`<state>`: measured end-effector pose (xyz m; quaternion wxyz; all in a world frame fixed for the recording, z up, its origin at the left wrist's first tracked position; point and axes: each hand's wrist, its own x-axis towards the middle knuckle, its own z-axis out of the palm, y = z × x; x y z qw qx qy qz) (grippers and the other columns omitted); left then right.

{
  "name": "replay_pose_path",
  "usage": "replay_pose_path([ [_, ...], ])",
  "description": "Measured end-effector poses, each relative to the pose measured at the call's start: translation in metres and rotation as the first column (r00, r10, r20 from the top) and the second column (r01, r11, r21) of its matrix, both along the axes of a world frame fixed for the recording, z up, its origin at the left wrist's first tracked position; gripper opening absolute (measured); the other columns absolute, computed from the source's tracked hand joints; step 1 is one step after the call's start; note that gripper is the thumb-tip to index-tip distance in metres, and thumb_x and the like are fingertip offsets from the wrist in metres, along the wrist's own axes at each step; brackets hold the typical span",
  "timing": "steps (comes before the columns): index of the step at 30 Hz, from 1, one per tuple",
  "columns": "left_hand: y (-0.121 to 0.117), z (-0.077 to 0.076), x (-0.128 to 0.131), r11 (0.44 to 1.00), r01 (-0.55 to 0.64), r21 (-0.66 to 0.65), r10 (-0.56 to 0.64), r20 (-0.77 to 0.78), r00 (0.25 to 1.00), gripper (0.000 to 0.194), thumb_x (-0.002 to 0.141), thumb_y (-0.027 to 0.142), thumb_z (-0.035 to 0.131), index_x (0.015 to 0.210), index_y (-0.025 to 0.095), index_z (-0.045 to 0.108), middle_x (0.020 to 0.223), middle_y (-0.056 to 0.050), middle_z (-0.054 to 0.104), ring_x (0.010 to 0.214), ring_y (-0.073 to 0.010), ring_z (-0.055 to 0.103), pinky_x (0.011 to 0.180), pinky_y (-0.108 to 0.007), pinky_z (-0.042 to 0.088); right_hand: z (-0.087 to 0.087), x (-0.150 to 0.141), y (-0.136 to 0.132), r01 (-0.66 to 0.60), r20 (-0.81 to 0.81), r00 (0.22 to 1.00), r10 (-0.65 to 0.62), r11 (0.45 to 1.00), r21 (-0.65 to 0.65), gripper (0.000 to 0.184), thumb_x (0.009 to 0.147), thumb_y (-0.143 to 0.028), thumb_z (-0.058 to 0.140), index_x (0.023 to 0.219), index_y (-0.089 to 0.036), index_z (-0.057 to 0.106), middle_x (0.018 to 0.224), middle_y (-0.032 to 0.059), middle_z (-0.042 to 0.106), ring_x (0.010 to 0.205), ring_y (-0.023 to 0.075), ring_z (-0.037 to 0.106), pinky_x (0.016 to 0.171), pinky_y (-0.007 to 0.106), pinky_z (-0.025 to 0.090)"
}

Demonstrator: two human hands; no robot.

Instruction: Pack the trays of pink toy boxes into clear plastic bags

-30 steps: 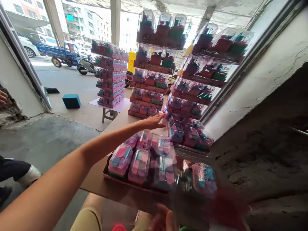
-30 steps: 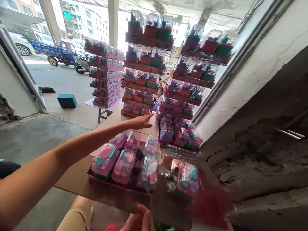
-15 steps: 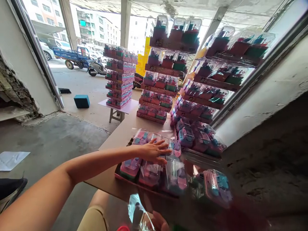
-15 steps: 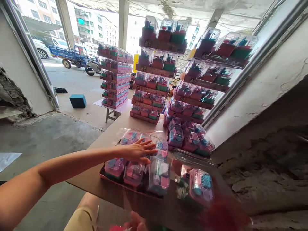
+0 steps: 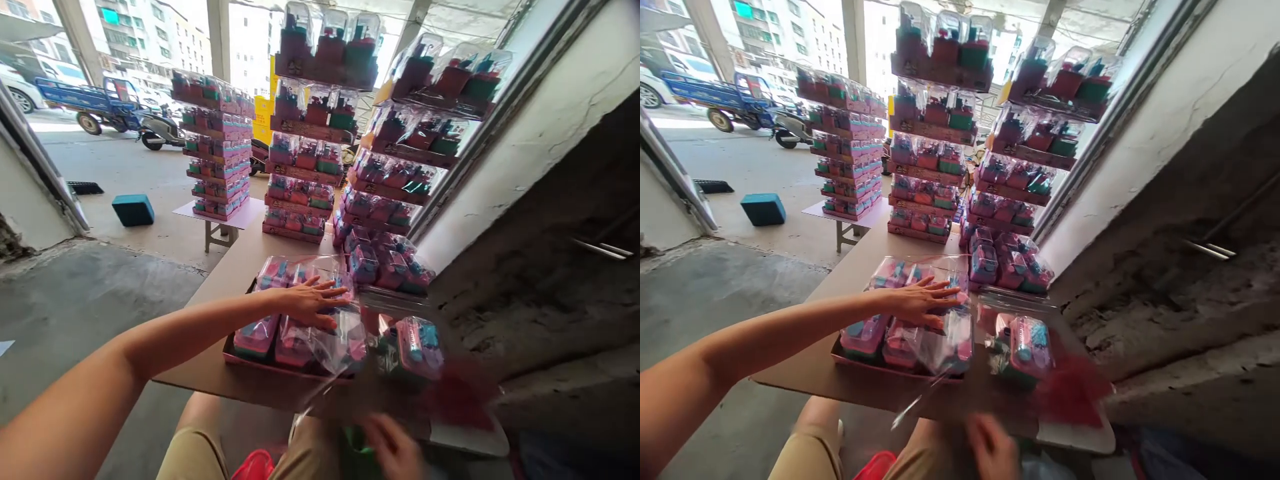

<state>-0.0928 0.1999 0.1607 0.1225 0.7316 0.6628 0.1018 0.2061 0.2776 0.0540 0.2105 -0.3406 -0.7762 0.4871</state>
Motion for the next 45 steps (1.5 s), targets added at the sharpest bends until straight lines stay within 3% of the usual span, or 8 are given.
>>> replay_pose_path([
  [3,0.001,0.001,0.000,1.000,0.004,-0.025,-0.005,-0.024,1.000,0.067,0.087,0.056,0.042,0.144,0.029,0.019,0.153,-0.003,0.007,0.141,-0.0293,0.004,0.111,-0.055,0.000,0.058,-0.003,0.054,0.460,-0.122,0.887,-0.445,0.834,0.305,0.066,0.069,-0.073,0.045,0.094,-0.015,0.064,0.085,0.0131,0.063,0.069,0.0239,0.058,0.060,0.035,0.049],
  [6,0.001,0.004,0.003,0.999,0.000,-0.046,-0.002,-0.045,0.999,0.067,0.087,0.056,0.044,0.144,0.029,0.021,0.153,-0.003,0.006,0.141,-0.0315,0.005,0.110,-0.057,0.003,0.089,-0.031,0.084,0.440,-0.098,0.861,-0.499,0.633,0.636,0.084,0.070,-0.072,0.042,0.122,-0.007,0.051,0.109,0.0232,0.053,0.095,0.0347,0.054,0.076,0.046,0.047],
  [11,0.002,0.002,0.007,0.999,-0.015,-0.041,0.013,-0.049,0.999,0.069,0.086,0.059,0.040,0.144,0.027,0.021,0.153,-0.007,0.006,0.140,-0.0327,0.004,0.109,-0.058,0.002,0.075,-0.071,0.103,0.117,0.352,0.780,-0.517,0.674,0.729,0.077,0.078,-0.057,0.045,0.137,-0.010,0.037,0.100,0.0218,0.055,0.095,0.0380,0.056,0.076,0.049,0.044],
  [16,0.002,-0.003,0.006,1.000,-0.015,-0.008,0.015,-0.038,0.999,0.067,0.086,0.059,0.040,0.144,0.031,0.022,0.154,-0.005,0.008,0.140,-0.0318,0.005,0.110,-0.058,0.003,0.104,-0.074,0.133,0.230,0.147,0.873,-0.465,0.659,0.716,0.078,0.070,-0.054,0.053,0.132,-0.008,0.042,0.097,0.0203,0.059,0.090,0.0354,0.058,0.076,0.047,0.046],
  [23,-0.003,0.005,0.014,0.997,0.002,0.071,0.008,-0.147,0.989,0.060,0.089,0.052,0.042,0.142,0.028,0.030,0.152,-0.012,0.018,0.137,-0.0351,0.020,0.108,-0.057,0.018,0.199,-0.149,0.134,-0.073,-0.053,0.989,0.139,0.763,0.642,0.068,0.064,-0.051,0.064,0.124,-0.023,0.047,0.109,0.0083,0.060,0.091,0.0248,0.058,0.083,0.041,0.046],
  [31,-0.008,-0.003,0.018,0.989,0.051,0.140,-0.031,-0.140,0.990,0.058,0.091,0.050,0.040,0.142,0.024,0.030,0.148,-0.011,0.029,0.137,-0.0281,0.024,0.113,-0.045,0.017,0.210,-0.233,0.109,-0.653,0.220,0.746,0.629,0.625,0.427,0.070,0.063,-0.035,0.068,0.128,-0.021,0.045,0.123,0.0073,0.056,0.112,0.0255,0.052,0.100,0.041,0.037],
  [40,-0.026,0.001,0.039,0.986,0.001,0.166,-0.007,0.032,0.999,0.055,0.092,0.049,0.034,0.143,0.028,0.027,0.149,-0.010,0.026,0.138,-0.0278,0.022,0.111,-0.052,0.017,0.221,-0.233,0.111,-0.767,0.314,0.642,0.700,0.578,0.279,0.076,0.064,-0.044,0.072,0.132,-0.028,0.042,0.140,0.0060,0.042,0.128,0.0271,0.039,0.108,0.043,0.030],
  [45,-0.062,0.008,0.058,0.986,0.027,0.163,-0.046,0.114,0.992,0.057,0.091,0.050,0.037,0.142,0.026,0.030,0.149,-0.012,0.026,0.138,-0.0290,0.020,0.111,-0.054,0.015,0.210,-0.209,0.098,-0.466,0.035,0.851,0.524,0.723,0.510,0.071,0.066,-0.054,0.067,0.128,-0.027,0.045,0.140,0.0075,0.039,0.129,0.0276,0.036,0.105,0.046,0.032],
])
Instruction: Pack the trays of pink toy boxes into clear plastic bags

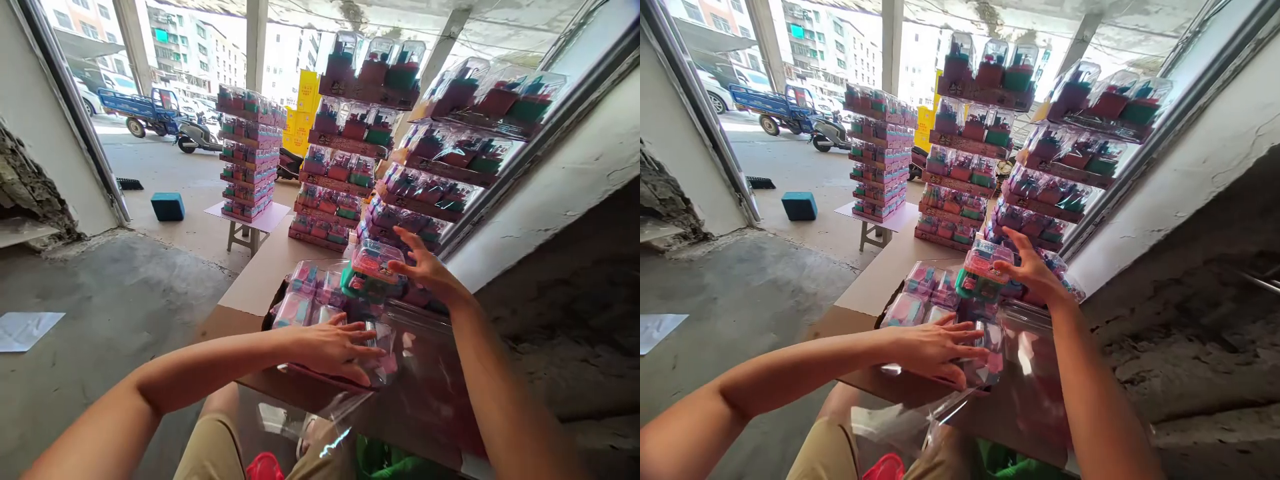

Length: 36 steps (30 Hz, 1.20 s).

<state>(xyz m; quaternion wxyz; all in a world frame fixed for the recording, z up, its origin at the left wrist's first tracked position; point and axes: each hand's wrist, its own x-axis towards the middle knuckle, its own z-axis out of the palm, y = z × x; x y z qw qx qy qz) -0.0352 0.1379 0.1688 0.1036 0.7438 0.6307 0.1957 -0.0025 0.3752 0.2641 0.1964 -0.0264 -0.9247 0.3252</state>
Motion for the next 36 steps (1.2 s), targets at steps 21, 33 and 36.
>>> replay_pose_path([
  [21,-0.080,-0.033,0.051,0.991,-0.124,0.047,0.127,-0.072,0.989,0.055,0.090,0.026,0.047,0.141,0.036,0.028,0.150,0.004,0.024,0.141,-0.0270,0.009,0.112,-0.059,0.009,-0.110,0.130,-0.125,0.381,0.225,0.885,-0.408,0.356,-0.854,0.080,0.061,-0.084,0.043,0.110,-0.021,0.046,0.092,0.0093,0.069,0.077,0.0235,0.065,0.057,0.031,0.048],
  [33,-0.089,-0.052,0.044,0.940,-0.211,0.268,0.247,-0.106,0.963,0.055,0.088,0.018,0.047,0.139,0.029,0.031,0.148,-0.007,0.031,0.138,-0.0267,0.024,0.112,-0.053,0.017,-0.141,0.149,-0.125,0.459,0.342,0.879,-0.332,0.395,-0.796,0.046,0.050,-0.056,0.077,0.066,-0.017,0.059,0.057,0.0017,0.063,0.053,0.0138,0.057,0.056,0.027,0.048],
  [36,-0.106,-0.078,0.035,0.617,-0.609,0.498,0.617,0.173,0.767,0.051,0.086,0.025,0.053,0.135,0.027,0.036,0.139,-0.013,0.041,0.129,-0.0283,0.039,0.106,-0.049,0.032,-0.161,0.154,-0.123,0.468,0.333,0.862,-0.382,0.345,-0.814,0.046,0.047,-0.055,0.078,0.065,-0.017,0.060,0.054,0.0007,0.061,0.053,0.0139,0.055,0.056,0.028,0.048],
])
